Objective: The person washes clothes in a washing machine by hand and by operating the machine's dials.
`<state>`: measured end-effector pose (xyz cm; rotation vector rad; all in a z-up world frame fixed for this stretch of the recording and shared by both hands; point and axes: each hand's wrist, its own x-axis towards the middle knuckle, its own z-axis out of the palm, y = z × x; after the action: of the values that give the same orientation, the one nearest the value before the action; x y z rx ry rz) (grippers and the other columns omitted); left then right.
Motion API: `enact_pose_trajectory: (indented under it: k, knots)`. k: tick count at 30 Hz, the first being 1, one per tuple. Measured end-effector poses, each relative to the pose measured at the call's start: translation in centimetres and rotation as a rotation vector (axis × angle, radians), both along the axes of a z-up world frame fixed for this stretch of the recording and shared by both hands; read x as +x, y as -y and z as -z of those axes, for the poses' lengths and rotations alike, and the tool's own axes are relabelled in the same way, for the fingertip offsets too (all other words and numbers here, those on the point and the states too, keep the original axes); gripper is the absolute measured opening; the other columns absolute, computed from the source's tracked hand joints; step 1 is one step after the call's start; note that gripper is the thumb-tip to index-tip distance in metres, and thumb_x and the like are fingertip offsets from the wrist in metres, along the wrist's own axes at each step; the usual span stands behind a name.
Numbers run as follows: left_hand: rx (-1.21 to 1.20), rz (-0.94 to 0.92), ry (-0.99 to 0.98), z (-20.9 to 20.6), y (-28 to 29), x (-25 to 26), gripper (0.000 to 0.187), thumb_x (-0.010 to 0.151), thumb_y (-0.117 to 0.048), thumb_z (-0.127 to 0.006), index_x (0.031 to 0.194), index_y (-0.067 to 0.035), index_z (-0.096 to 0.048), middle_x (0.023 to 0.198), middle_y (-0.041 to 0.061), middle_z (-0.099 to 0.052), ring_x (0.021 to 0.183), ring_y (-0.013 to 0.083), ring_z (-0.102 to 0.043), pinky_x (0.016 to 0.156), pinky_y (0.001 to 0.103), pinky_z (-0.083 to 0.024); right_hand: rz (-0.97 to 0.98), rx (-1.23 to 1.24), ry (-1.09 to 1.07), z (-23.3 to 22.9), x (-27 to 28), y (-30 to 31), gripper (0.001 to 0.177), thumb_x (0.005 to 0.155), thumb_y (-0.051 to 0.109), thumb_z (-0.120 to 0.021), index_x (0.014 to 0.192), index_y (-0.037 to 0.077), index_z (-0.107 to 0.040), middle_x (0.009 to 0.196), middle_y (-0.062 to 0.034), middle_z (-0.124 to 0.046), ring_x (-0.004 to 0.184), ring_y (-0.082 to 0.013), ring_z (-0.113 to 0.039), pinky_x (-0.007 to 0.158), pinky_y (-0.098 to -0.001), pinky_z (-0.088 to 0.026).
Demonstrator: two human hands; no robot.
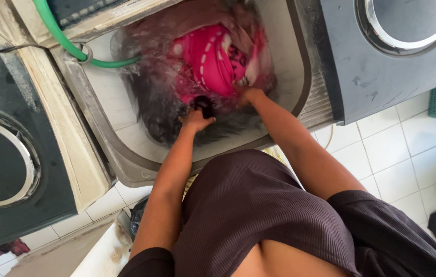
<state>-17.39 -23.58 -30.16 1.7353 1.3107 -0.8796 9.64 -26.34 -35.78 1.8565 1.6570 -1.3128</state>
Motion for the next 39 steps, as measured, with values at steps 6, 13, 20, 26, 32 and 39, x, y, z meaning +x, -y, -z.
enact_pose_trajectory:
  k: [6,13,20,26,32,39]
  knots:
    - [0.162,-0.175,0.224,-4.4,-1.0,0.2,0.132,0.082,-0.06,-0.077,0.171,-0.013,0.007,0.171,0.012,-0.009,0.157,0.0477,-0.009,0.122,0.076,-0.008,-0.05,0.14,-0.125,0.7,0.1,-0.4,0.052,0.091,0.038,-0.07,0.141,0.023,-0.068,0.137,-0.0109,-0.071,0.12,-0.0303,-0.068,0.105,-0.0433,-0.054]
    - [0.312,-0.017,0.406,-5.8,-0.3,1.8,0.116,0.079,-0.055,-0.083,0.165,-0.041,-0.006,0.172,0.005,0.018,0.159,0.0456,-0.008,0.116,0.081,-0.011,0.13,0.436,0.03,-2.3,-0.7,-1.1,0.046,0.095,0.037,-0.068,0.138,0.021,-0.067,0.133,-0.0134,-0.072,0.123,-0.0325,-0.068,0.11,-0.045,-0.053]
    - [0.227,0.134,0.294,-6.2,0.9,3.5,0.122,0.072,-0.062,-0.085,0.164,-0.049,-0.007,0.172,0.009,0.011,0.156,0.0478,0.002,0.114,0.082,-0.006,0.305,0.639,0.054,-2.9,1.7,-0.4,0.086,0.085,0.019,-0.076,0.159,0.014,-0.033,0.162,-0.0216,-0.035,0.137,-0.0444,-0.048,0.109,-0.0488,-0.046]
    - [-0.125,0.177,0.1,-4.2,-0.2,2.1,0.117,0.065,-0.074,-0.077,0.164,-0.038,-0.025,0.17,0.006,-0.029,0.155,0.0334,-0.029,0.124,0.056,-0.029,0.226,0.652,0.123,-1.7,1.3,-0.6,0.091,0.085,0.022,-0.078,0.162,0.018,-0.031,0.163,-0.0176,-0.036,0.142,-0.0471,-0.04,0.113,-0.0541,-0.041]
    - [-0.543,0.014,0.051,-2.6,-0.1,0.1,0.098,0.063,-0.061,-0.081,0.143,-0.008,-0.061,0.151,0.018,-0.059,0.137,0.0354,-0.057,0.112,0.05,-0.047,-0.062,0.117,0.094,-3.2,-1.3,-0.2,0.099,0.08,0.035,-0.081,0.163,0.027,-0.029,0.165,-0.0104,-0.039,0.146,-0.0375,-0.044,0.115,-0.0514,-0.043]
    - [0.282,-0.108,0.082,-7.8,-1.2,2.1,0.083,0.083,-0.057,-0.08,0.149,-0.015,-0.052,0.162,0.011,-0.038,0.15,0.0366,-0.037,0.118,0.08,-0.017,-0.263,-0.442,0.031,-3.9,-1.8,0.6,0.107,0.077,0.048,-0.079,0.166,0.037,-0.021,0.164,-0.006,-0.045,0.144,-0.0289,-0.052,0.116,-0.0446,-0.046]
